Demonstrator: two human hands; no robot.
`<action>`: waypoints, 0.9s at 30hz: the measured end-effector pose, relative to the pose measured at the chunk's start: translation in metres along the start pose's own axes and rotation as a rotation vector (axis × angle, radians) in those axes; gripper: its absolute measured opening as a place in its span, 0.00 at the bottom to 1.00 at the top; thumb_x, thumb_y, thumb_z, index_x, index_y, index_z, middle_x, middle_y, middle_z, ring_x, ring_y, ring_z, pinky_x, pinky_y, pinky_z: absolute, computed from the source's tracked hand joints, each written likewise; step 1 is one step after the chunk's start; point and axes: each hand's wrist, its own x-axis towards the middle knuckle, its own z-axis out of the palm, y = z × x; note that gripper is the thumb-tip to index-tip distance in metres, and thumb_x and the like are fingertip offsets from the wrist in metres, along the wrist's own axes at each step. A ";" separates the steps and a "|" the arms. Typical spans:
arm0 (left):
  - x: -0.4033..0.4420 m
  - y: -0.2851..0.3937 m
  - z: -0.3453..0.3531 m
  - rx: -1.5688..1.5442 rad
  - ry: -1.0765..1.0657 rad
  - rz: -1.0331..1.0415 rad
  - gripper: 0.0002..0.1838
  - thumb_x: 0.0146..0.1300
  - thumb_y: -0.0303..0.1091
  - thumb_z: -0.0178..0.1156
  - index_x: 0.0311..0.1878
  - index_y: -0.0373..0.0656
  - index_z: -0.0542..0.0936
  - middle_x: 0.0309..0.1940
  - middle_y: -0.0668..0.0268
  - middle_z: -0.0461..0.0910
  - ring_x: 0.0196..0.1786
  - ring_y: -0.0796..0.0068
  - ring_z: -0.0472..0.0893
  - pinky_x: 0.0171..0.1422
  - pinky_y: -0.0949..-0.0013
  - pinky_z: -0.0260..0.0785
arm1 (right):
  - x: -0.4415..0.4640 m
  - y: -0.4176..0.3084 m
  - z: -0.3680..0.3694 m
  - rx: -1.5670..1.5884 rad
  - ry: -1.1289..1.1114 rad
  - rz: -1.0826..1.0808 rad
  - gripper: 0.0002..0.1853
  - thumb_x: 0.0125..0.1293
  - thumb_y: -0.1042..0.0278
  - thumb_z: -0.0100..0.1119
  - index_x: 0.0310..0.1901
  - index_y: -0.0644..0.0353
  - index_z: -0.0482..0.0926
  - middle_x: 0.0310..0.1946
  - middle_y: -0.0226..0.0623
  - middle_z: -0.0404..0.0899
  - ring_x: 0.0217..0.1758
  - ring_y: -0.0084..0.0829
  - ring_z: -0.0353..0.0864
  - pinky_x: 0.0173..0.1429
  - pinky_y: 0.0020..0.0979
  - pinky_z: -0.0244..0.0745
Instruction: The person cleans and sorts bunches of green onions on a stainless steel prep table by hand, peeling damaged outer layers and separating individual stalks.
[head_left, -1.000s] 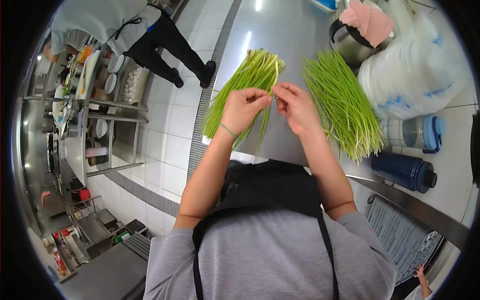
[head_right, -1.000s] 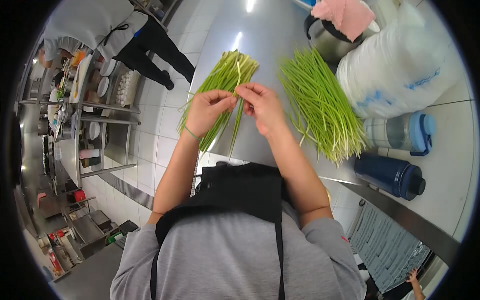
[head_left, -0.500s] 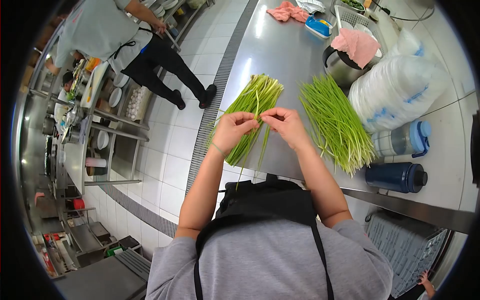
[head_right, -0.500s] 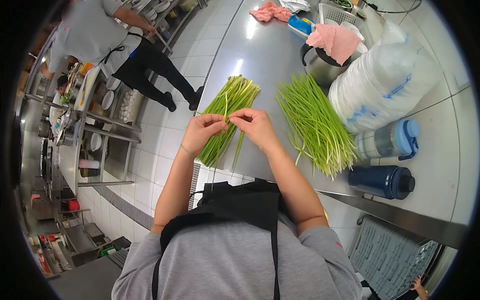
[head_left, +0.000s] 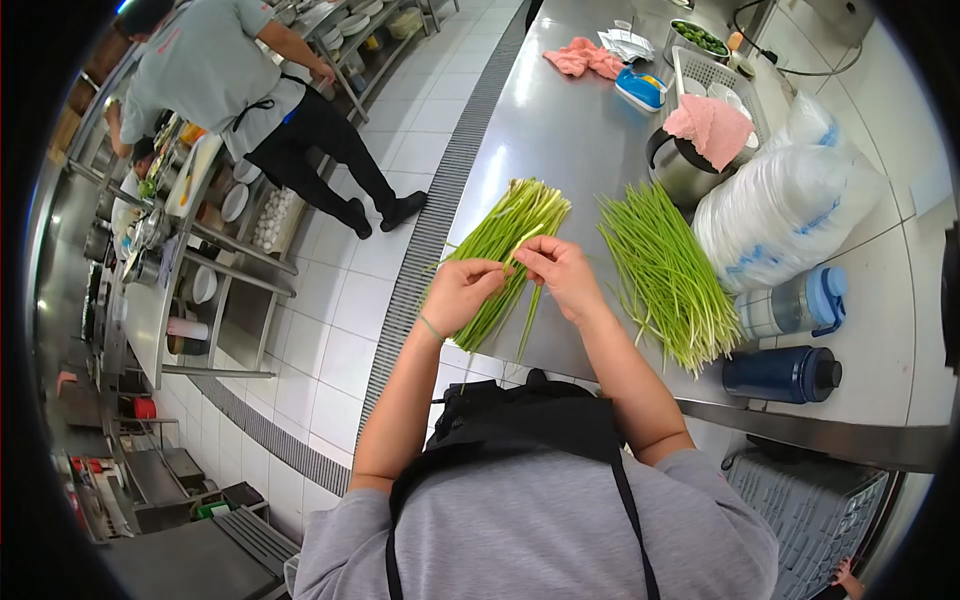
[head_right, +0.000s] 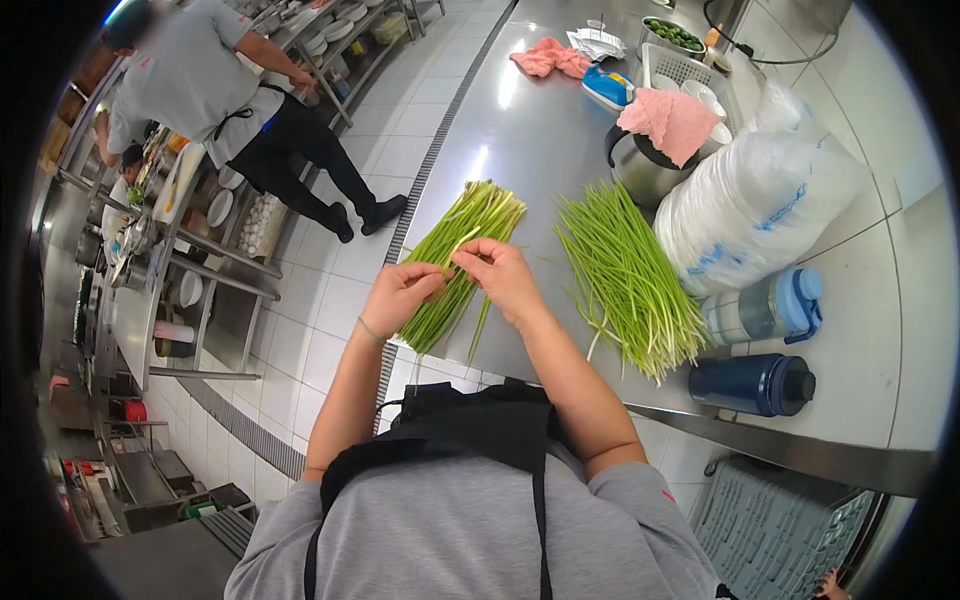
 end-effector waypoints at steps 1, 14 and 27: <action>-0.001 0.001 -0.001 0.000 -0.002 -0.004 0.10 0.56 0.28 0.54 0.36 0.31 0.79 0.21 0.70 0.76 0.24 0.87 0.71 0.30 0.83 0.64 | -0.001 0.001 0.001 -0.021 0.042 -0.019 0.06 0.58 0.67 0.57 0.32 0.59 0.77 0.21 0.22 0.71 0.22 0.14 0.65 0.28 0.17 0.60; 0.001 -0.001 -0.013 -0.354 0.053 -0.095 0.04 0.57 0.27 0.44 0.29 0.41 0.69 0.22 0.68 0.73 0.26 0.79 0.73 0.34 0.76 0.69 | 0.010 0.021 -0.059 -0.923 0.429 -0.238 0.11 0.53 0.61 0.59 0.27 0.61 0.76 0.24 0.41 0.77 0.24 0.35 0.75 0.30 0.32 0.69; 0.025 -0.025 0.020 -0.232 0.035 -0.210 0.17 0.58 0.42 0.52 0.18 0.44 0.68 0.13 0.75 0.63 0.15 0.86 0.61 0.17 0.78 0.51 | -0.024 0.023 -0.042 -0.205 0.359 0.166 0.07 0.53 0.69 0.57 0.26 0.62 0.71 0.17 0.34 0.74 0.12 0.26 0.69 0.16 0.25 0.65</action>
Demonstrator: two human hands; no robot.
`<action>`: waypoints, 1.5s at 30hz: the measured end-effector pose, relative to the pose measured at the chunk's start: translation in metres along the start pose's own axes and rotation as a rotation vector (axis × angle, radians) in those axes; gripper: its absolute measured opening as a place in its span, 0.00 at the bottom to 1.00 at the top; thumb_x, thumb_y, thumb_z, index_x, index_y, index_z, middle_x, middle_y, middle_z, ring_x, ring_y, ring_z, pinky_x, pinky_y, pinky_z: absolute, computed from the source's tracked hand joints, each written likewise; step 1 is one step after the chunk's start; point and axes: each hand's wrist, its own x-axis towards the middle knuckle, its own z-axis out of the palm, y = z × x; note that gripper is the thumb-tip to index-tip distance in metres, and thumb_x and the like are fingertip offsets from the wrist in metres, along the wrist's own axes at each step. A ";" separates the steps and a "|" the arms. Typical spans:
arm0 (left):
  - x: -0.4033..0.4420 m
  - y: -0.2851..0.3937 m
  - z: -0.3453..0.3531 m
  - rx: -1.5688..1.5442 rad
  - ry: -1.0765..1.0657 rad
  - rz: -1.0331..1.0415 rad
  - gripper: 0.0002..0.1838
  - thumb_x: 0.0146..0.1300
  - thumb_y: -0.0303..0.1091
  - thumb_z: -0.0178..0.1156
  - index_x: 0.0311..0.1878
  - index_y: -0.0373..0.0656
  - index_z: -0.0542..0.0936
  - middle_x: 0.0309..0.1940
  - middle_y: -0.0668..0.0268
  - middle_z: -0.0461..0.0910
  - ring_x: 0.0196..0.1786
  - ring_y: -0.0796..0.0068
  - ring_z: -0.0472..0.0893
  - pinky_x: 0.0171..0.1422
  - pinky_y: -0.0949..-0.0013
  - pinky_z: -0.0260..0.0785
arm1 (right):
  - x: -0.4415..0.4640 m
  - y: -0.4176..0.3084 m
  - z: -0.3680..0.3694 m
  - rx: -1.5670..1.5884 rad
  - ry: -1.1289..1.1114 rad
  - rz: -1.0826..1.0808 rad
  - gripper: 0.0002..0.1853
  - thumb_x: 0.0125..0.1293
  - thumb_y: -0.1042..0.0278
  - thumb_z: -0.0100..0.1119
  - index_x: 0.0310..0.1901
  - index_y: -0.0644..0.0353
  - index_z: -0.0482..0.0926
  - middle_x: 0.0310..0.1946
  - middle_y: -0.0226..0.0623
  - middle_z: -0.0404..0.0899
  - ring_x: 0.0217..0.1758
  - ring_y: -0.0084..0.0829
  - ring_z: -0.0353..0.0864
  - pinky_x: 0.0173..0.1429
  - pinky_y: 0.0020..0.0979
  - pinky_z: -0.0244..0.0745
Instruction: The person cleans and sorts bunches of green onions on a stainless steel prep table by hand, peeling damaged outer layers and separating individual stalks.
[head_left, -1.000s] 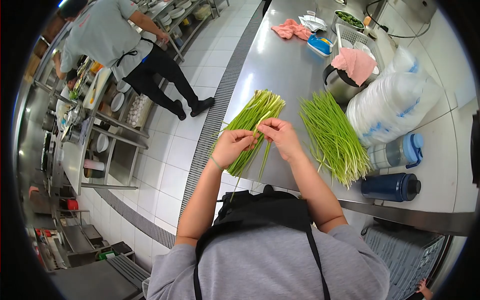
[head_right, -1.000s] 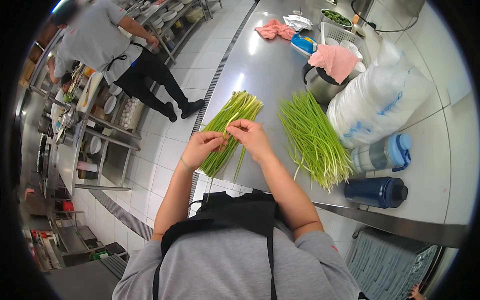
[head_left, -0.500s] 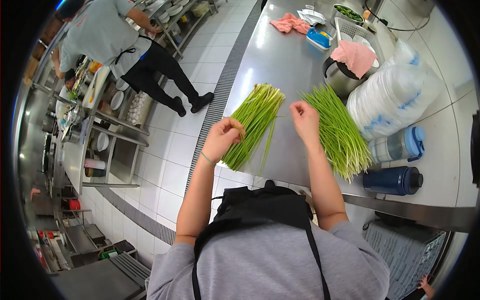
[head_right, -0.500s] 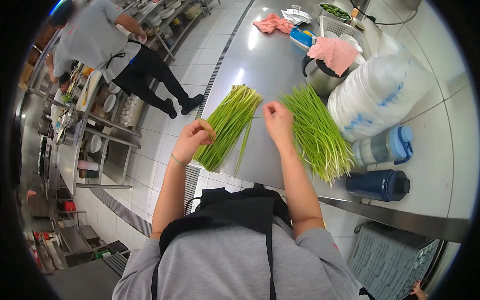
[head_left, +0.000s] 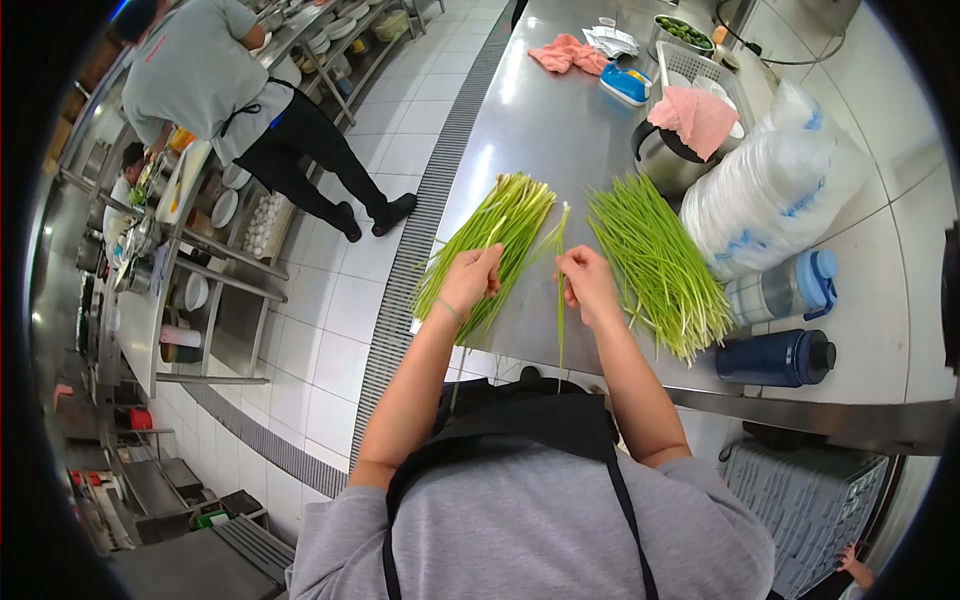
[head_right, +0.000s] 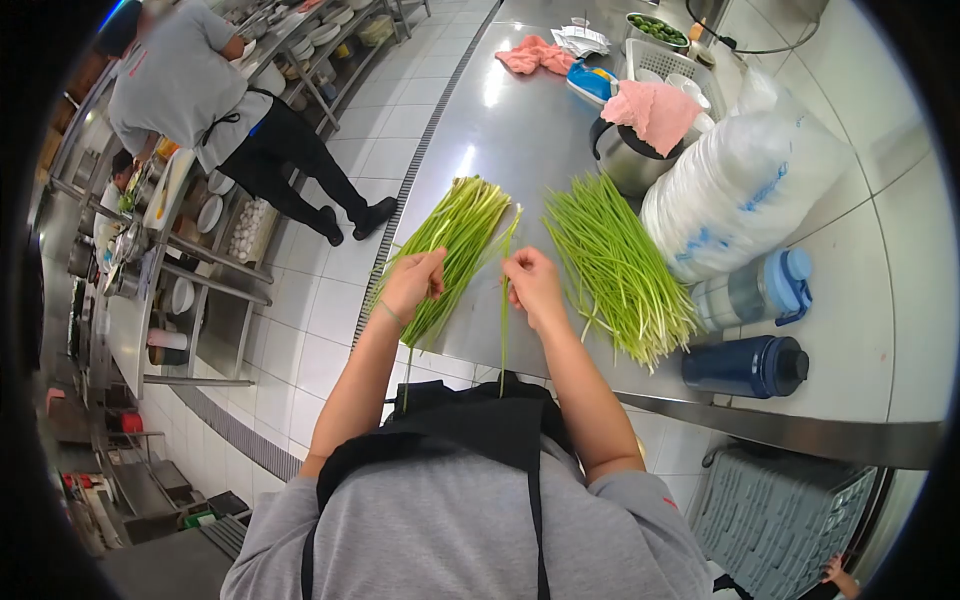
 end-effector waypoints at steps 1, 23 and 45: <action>0.000 0.004 0.005 -0.040 0.011 -0.009 0.17 0.57 0.43 0.54 0.18 0.42 0.70 0.13 0.74 0.64 0.15 0.85 0.62 0.18 0.78 0.52 | -0.008 -0.004 0.001 0.123 0.011 -0.030 0.06 0.54 0.70 0.56 0.26 0.61 0.71 0.16 0.32 0.73 0.10 0.21 0.67 0.14 0.22 0.61; 0.011 0.066 0.010 0.126 -0.040 0.017 0.09 0.51 0.30 0.62 0.34 0.34 0.80 0.25 0.68 0.78 0.21 0.87 0.70 0.22 0.81 0.59 | 0.021 -0.058 0.018 0.388 -0.107 -0.192 0.09 0.54 0.65 0.61 0.32 0.61 0.78 0.13 0.19 0.63 0.13 0.11 0.54 0.17 0.17 0.47; -0.020 0.062 -0.016 -0.003 -0.046 0.016 0.08 0.52 0.31 0.60 0.29 0.35 0.80 0.20 0.73 0.75 0.14 0.92 0.60 0.15 0.83 0.47 | 0.014 -0.047 0.018 0.275 -0.189 -0.195 0.08 0.55 0.66 0.59 0.32 0.61 0.78 0.17 0.21 0.69 0.15 0.12 0.59 0.19 0.17 0.52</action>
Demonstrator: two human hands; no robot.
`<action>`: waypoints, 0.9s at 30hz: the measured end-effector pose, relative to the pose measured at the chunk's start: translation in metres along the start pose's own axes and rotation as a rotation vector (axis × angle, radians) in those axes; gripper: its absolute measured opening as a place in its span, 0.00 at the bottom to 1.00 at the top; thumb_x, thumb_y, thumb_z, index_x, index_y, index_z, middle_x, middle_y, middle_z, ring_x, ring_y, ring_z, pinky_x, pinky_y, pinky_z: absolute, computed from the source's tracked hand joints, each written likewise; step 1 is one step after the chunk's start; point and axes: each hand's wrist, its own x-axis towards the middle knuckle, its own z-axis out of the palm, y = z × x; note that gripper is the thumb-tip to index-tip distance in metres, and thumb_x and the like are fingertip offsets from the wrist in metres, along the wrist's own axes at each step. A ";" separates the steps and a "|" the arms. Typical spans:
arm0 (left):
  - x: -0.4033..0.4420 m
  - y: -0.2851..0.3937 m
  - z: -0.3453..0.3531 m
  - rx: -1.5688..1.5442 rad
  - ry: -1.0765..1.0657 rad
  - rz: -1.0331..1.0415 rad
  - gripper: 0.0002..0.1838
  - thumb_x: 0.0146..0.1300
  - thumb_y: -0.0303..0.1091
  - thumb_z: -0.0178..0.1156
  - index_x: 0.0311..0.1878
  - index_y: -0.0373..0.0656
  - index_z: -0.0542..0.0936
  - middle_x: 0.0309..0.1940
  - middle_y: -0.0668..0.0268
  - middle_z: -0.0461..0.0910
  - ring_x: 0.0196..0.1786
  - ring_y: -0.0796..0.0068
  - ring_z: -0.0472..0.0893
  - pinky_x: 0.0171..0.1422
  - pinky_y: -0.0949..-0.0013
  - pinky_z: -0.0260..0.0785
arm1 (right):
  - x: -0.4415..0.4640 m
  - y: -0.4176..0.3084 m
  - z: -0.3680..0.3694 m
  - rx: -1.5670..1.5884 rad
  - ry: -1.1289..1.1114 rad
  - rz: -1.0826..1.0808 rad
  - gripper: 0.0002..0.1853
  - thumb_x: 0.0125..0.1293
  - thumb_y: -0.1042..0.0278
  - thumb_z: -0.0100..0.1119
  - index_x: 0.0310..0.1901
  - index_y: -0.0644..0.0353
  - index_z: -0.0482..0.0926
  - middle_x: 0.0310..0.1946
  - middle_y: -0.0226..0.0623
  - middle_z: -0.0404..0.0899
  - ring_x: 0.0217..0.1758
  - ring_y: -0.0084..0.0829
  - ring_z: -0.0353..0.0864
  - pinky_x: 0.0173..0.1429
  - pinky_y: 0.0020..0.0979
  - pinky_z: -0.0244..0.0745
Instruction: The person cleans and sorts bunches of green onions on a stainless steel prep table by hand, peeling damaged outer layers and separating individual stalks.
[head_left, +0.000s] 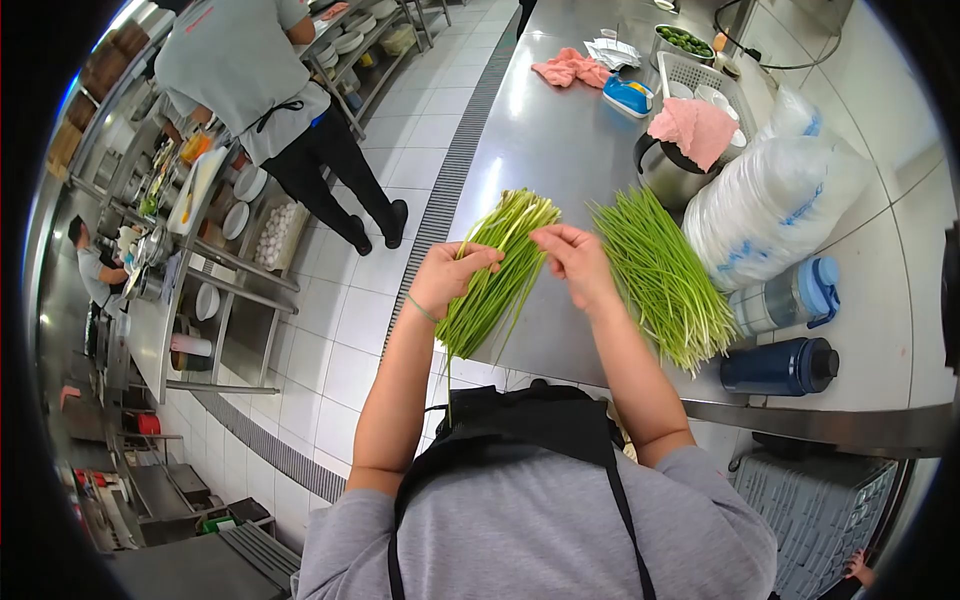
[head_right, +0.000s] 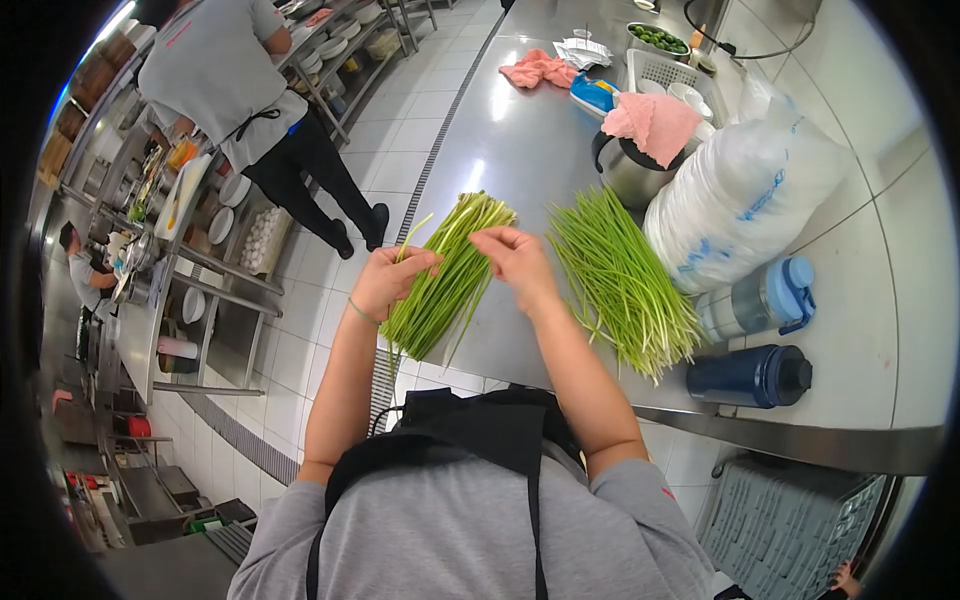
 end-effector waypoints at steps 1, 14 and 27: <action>-0.001 0.001 0.001 -0.031 -0.013 -0.012 0.08 0.53 0.32 0.60 0.30 0.35 0.80 0.20 0.74 0.74 0.14 0.93 0.60 0.15 0.84 0.46 | -0.003 -0.002 0.006 0.079 -0.049 0.015 0.09 0.55 0.65 0.61 0.31 0.62 0.78 0.16 0.21 0.69 0.14 0.13 0.59 0.19 0.17 0.52; -0.005 0.004 0.009 0.049 0.006 0.053 0.06 0.51 0.27 0.62 0.33 0.37 0.79 0.21 0.74 0.74 0.16 0.93 0.62 0.16 0.86 0.48 | -0.021 -0.005 0.019 0.081 -0.040 -0.035 0.05 0.56 0.69 0.59 0.29 0.62 0.76 0.15 0.22 0.68 0.16 0.14 0.63 0.20 0.17 0.58; -0.005 0.005 0.014 0.292 0.092 0.325 0.08 0.51 0.28 0.62 0.33 0.32 0.79 0.25 0.67 0.78 0.28 0.84 0.74 0.32 0.80 0.67 | -0.019 -0.008 0.030 0.054 -0.048 -0.041 0.08 0.56 0.67 0.59 0.31 0.63 0.79 0.20 0.26 0.75 0.20 0.14 0.67 0.24 0.17 0.63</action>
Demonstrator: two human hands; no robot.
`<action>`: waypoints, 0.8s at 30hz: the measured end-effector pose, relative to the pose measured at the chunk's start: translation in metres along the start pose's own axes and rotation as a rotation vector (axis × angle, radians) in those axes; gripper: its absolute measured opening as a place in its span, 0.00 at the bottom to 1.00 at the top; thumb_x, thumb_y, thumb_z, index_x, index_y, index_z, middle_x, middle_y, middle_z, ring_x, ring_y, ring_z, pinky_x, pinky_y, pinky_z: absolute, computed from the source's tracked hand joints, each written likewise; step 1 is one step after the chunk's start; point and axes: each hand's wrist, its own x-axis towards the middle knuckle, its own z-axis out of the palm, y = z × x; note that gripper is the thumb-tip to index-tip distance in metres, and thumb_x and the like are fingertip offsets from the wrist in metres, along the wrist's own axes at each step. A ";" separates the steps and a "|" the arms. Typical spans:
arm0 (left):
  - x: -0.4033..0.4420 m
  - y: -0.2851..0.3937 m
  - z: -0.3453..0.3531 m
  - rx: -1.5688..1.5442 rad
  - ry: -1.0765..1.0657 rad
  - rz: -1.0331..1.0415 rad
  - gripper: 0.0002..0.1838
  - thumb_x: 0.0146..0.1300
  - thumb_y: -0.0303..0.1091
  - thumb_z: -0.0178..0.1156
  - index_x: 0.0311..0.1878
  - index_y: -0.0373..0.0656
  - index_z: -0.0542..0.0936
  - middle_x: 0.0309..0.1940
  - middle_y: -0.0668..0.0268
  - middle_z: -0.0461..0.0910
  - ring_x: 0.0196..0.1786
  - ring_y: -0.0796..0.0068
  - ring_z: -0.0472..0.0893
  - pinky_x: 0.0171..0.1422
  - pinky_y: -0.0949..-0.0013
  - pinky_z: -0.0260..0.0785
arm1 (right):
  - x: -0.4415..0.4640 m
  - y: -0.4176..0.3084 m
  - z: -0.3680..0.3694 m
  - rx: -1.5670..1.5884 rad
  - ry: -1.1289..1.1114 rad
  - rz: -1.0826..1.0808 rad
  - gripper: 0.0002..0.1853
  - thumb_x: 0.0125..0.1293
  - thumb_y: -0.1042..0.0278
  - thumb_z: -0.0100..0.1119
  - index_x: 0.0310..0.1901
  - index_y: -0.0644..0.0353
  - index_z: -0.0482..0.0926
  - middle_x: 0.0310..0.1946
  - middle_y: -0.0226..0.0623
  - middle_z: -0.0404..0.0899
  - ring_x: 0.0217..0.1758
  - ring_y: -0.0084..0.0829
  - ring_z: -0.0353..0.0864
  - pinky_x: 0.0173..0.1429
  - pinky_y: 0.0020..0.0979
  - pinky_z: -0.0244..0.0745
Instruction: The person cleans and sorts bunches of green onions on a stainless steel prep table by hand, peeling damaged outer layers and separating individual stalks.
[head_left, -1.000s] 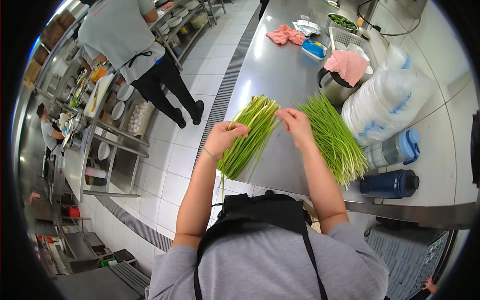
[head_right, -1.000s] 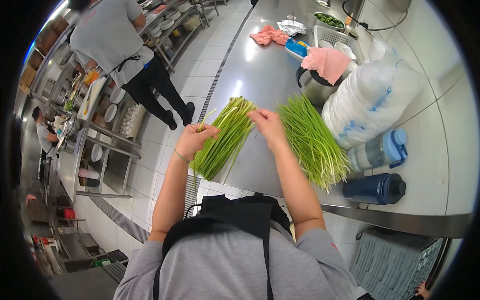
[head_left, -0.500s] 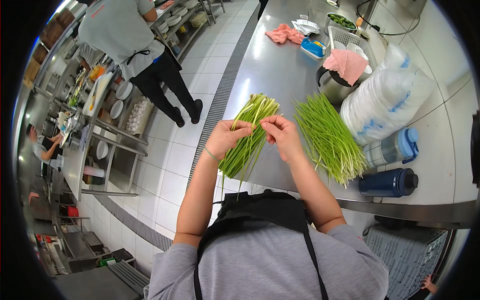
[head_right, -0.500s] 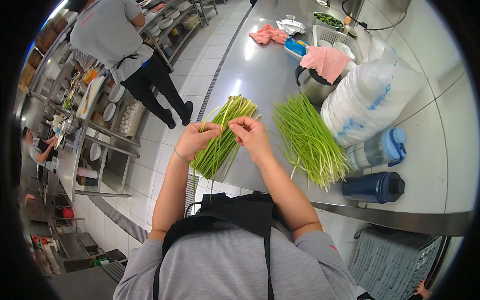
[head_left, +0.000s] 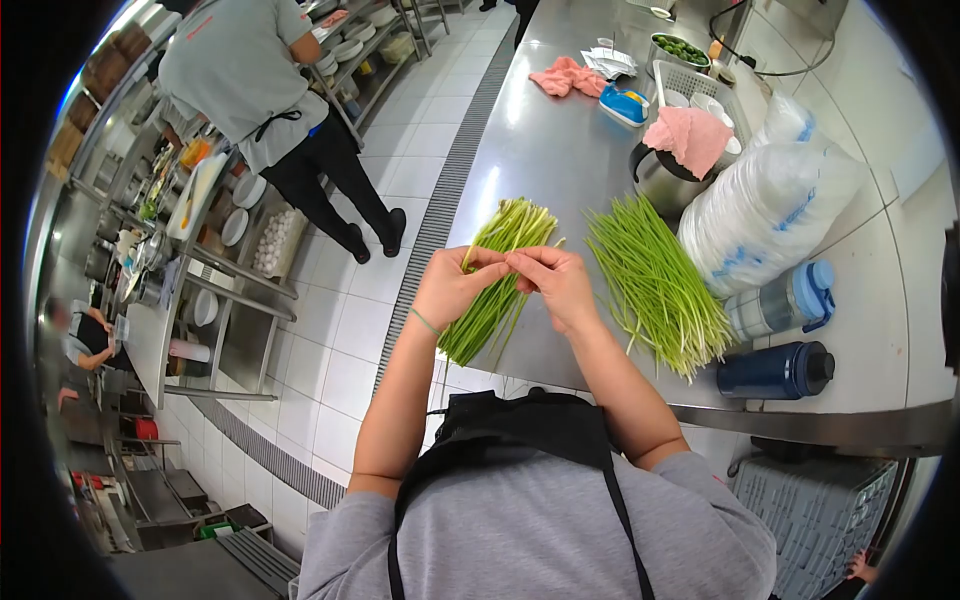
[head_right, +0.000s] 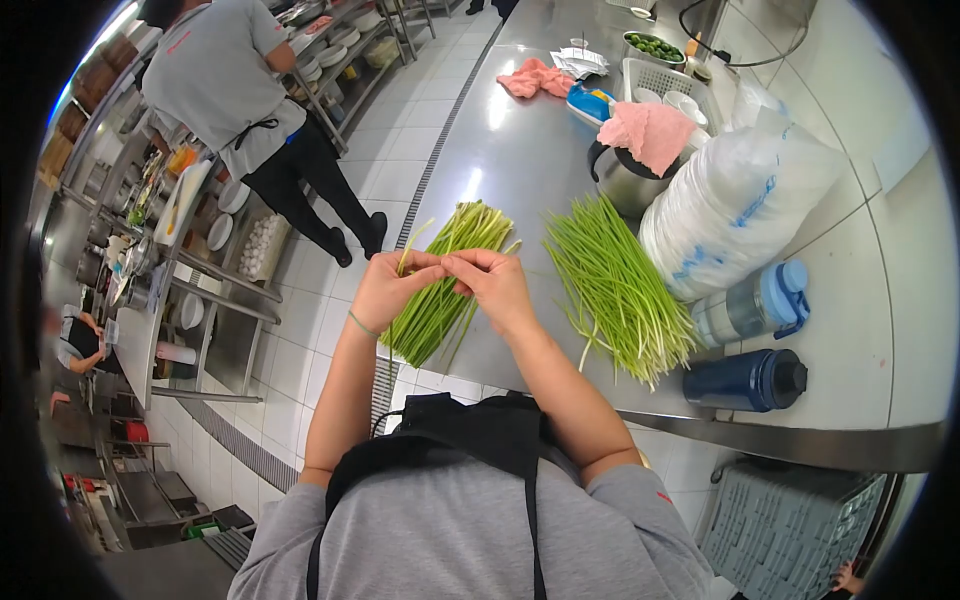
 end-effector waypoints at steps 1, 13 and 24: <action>0.000 -0.004 0.000 -0.098 -0.046 -0.034 0.08 0.52 0.28 0.62 0.32 0.33 0.79 0.25 0.68 0.78 0.25 0.86 0.72 0.28 0.81 0.64 | 0.000 -0.001 0.000 0.004 -0.011 0.006 0.07 0.56 0.67 0.59 0.32 0.63 0.80 0.21 0.25 0.75 0.21 0.14 0.68 0.25 0.17 0.64; -0.007 0.013 0.001 -0.247 -0.089 -0.159 0.06 0.53 0.30 0.60 0.31 0.36 0.79 0.23 0.72 0.76 0.15 0.94 0.60 0.15 0.85 0.46 | -0.007 -0.011 -0.006 -0.177 -0.054 -0.148 0.07 0.58 0.67 0.58 0.31 0.63 0.77 0.21 0.26 0.75 0.23 0.15 0.70 0.28 0.17 0.65; -0.009 0.009 0.000 -0.176 -0.104 -0.133 0.07 0.52 0.29 0.61 0.32 0.36 0.79 0.23 0.73 0.75 0.20 0.91 0.65 0.19 0.85 0.51 | -0.003 -0.006 -0.012 -0.082 -0.073 -0.088 0.08 0.59 0.67 0.57 0.32 0.64 0.76 0.21 0.27 0.74 0.24 0.16 0.72 0.29 0.18 0.68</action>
